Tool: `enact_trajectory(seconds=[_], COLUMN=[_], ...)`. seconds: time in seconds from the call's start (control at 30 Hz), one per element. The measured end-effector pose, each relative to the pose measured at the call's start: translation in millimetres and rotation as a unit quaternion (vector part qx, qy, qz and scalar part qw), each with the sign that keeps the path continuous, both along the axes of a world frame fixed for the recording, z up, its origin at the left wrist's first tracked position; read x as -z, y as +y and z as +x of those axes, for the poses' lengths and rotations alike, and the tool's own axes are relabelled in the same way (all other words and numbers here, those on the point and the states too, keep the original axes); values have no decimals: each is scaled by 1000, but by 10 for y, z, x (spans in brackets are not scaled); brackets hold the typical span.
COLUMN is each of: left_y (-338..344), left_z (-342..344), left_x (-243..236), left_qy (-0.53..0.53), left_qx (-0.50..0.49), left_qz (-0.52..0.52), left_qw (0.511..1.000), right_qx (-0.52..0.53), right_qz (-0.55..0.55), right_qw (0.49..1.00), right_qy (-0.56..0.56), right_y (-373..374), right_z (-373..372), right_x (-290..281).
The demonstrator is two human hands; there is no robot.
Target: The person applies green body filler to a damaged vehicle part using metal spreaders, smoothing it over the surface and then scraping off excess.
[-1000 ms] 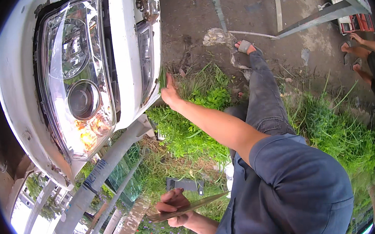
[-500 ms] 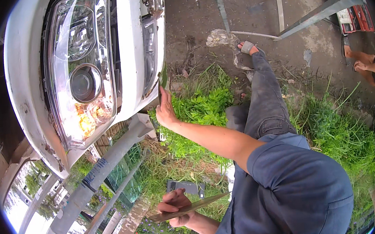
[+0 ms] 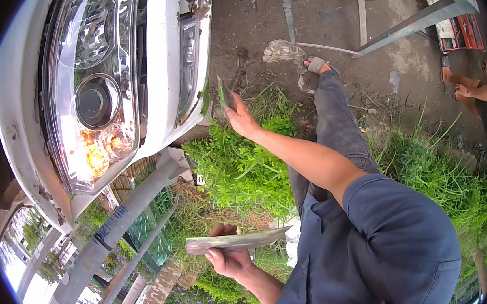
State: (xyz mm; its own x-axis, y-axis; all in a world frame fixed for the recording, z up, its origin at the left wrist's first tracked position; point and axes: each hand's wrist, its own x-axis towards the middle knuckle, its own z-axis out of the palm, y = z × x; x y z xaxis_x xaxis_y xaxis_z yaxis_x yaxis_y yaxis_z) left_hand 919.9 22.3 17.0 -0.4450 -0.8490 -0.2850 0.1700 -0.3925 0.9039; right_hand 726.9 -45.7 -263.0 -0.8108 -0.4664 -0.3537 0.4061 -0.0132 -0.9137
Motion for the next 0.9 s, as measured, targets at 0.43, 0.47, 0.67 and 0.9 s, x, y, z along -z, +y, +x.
enact_trajectory(seconds=[0.43, 0.47, 0.67, 0.9], left_y=[45, 20, -421, -631], left_z=[-64, -27, 174, 595], left_x=[611, 744, 1829, 2842], left_qy=[0, 23, 105, 219], left_qx=[-227, -222, -296, -291], left_qz=[166, 155, 81, -31], left_qw=[960, 962, 946, 931], right_qx=[-55, -57, -45, 51], right_qz=[10, 2, -38, -137], right_qw=[997, 991, 924, 834], right_qy=[62, 118, 379, 532], right_y=[97, 59, 132, -362], right_z=[91, 42, -312, -165], right_x=[41, 124, 592, 945])
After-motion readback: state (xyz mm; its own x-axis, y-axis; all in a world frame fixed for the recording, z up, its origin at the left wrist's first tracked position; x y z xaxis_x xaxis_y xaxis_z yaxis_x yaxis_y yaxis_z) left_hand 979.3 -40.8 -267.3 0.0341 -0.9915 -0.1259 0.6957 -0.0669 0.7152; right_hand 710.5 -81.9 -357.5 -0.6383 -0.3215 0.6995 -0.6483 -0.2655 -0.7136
